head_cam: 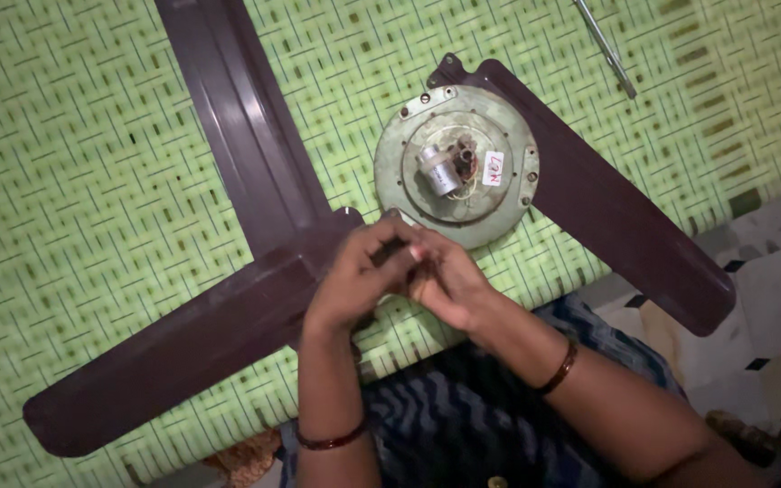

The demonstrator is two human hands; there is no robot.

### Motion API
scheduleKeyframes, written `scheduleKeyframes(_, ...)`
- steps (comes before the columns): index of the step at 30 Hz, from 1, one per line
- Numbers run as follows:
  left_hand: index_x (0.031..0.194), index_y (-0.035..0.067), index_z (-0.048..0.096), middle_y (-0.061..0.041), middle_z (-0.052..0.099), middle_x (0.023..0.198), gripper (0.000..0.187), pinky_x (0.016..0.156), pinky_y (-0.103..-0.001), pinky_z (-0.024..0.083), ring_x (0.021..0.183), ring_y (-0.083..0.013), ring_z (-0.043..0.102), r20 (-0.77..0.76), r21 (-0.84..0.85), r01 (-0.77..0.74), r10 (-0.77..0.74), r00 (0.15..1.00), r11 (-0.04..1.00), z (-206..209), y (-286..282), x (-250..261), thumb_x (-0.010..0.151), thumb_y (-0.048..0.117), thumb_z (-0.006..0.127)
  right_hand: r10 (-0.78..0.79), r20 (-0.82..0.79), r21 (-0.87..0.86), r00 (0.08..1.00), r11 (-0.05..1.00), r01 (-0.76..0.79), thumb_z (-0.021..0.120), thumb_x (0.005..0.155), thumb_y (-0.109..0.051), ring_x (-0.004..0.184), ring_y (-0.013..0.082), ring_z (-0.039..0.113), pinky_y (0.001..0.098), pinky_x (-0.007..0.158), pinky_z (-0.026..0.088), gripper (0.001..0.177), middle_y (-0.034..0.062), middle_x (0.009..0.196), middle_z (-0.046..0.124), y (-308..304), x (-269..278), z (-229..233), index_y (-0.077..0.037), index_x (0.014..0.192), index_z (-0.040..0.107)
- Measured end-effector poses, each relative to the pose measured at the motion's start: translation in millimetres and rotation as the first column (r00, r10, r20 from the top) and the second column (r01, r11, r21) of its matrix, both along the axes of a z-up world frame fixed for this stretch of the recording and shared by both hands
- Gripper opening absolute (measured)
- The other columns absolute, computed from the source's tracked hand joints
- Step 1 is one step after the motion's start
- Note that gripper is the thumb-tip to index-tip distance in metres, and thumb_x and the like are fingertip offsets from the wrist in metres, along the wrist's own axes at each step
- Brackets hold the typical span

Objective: The person removes a fan blade from the motor housing, wipes it with a patterned cloth, and then reattaches the blade to the motor. The person uses their hands to align and secure the blade onto the motor hub.

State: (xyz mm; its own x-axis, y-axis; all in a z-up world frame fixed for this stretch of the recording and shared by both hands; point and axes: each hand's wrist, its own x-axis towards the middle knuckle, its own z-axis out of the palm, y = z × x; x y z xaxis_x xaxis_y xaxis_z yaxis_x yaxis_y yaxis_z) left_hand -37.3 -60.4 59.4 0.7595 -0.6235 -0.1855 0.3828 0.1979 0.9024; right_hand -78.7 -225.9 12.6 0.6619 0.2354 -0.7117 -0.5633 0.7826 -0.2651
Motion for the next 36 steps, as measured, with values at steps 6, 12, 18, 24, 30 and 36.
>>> scheduleKeyframes(6,0.108,0.001,0.069,-0.005,0.070,0.090,0.015,0.067,-0.026,0.056,0.072,-0.0122,0.065,0.027,0.133,-0.448,0.449,0.893,0.884,-1,14,12,0.101,0.013,0.065,0.378,0.164,-0.495,0.911,0.831,-0.256,0.049,0.117,-0.032,0.061,0.0113,0.053,0.0269,0.054,0.040,0.038,-0.0027,0.073,0.052,3,-2,6,0.002,0.105,0.064)
scheduleKeyframes(12,0.120,0.000,0.073,-0.008,0.072,0.092,0.022,0.072,-0.023,0.056,0.077,-0.0097,0.069,0.265,0.355,-0.610,0.549,0.793,0.709,-7,38,17,0.100,0.009,0.068,0.633,0.268,-0.827,0.726,0.538,-0.163,0.051,0.103,-0.021,0.057,0.0143,0.054,0.0307,0.055,0.049,0.021,0.0011,0.065,0.054,6,-3,2,-0.007,0.112,0.065)
scheduleKeyframes(18,0.111,-0.001,0.071,-0.004,0.070,0.091,0.022,0.069,-0.024,0.054,0.076,-0.0087,0.065,0.328,0.489,-0.627,0.539,0.776,0.606,-20,38,19,0.090,0.003,0.076,0.761,-0.108,-0.960,0.640,-0.247,0.132,0.061,0.099,-0.024,0.073,0.0422,0.067,0.0541,0.066,0.049,0.028,0.0205,0.073,0.069,9,-2,33,-0.007,0.121,0.059)
scheduleKeyframes(24,0.103,0.003,0.073,-0.002,0.070,0.086,0.023,0.066,-0.023,0.051,0.074,-0.0080,0.061,0.324,0.436,-0.639,0.551,0.769,0.634,-27,34,20,0.082,0.000,0.083,0.770,-0.332,-0.926,0.545,-0.376,-0.033,0.056,0.098,-0.026,0.069,0.0435,0.067,0.0561,0.065,0.051,0.043,0.0215,0.072,0.069,17,4,52,-0.011,0.138,0.054)
scheduleKeyframes(30,0.101,0.005,0.075,-0.004,0.075,0.094,0.017,0.079,-0.026,0.058,0.084,-0.0107,0.070,0.325,0.332,-0.672,0.589,0.740,0.662,-27,26,19,0.085,0.003,0.081,0.817,-0.221,-0.935,0.533,-0.334,0.124,0.057,0.098,-0.022,0.072,0.0422,0.068,0.0535,0.067,0.053,0.043,0.0231,0.081,0.071,16,-2,46,-0.006,0.139,0.057)
scheduleKeyframes(36,0.106,0.007,0.068,-0.005,0.076,0.090,0.018,0.076,-0.027,0.062,0.082,-0.0140,0.074,0.155,0.377,-0.662,0.661,0.734,0.647,-23,17,22,0.091,0.012,0.077,0.852,-0.220,-0.897,0.476,-0.368,0.244,0.059,0.097,-0.021,0.064,0.0381,0.067,0.0494,0.058,0.053,0.052,0.0198,0.076,0.070,22,-13,36,-0.001,0.144,0.053)
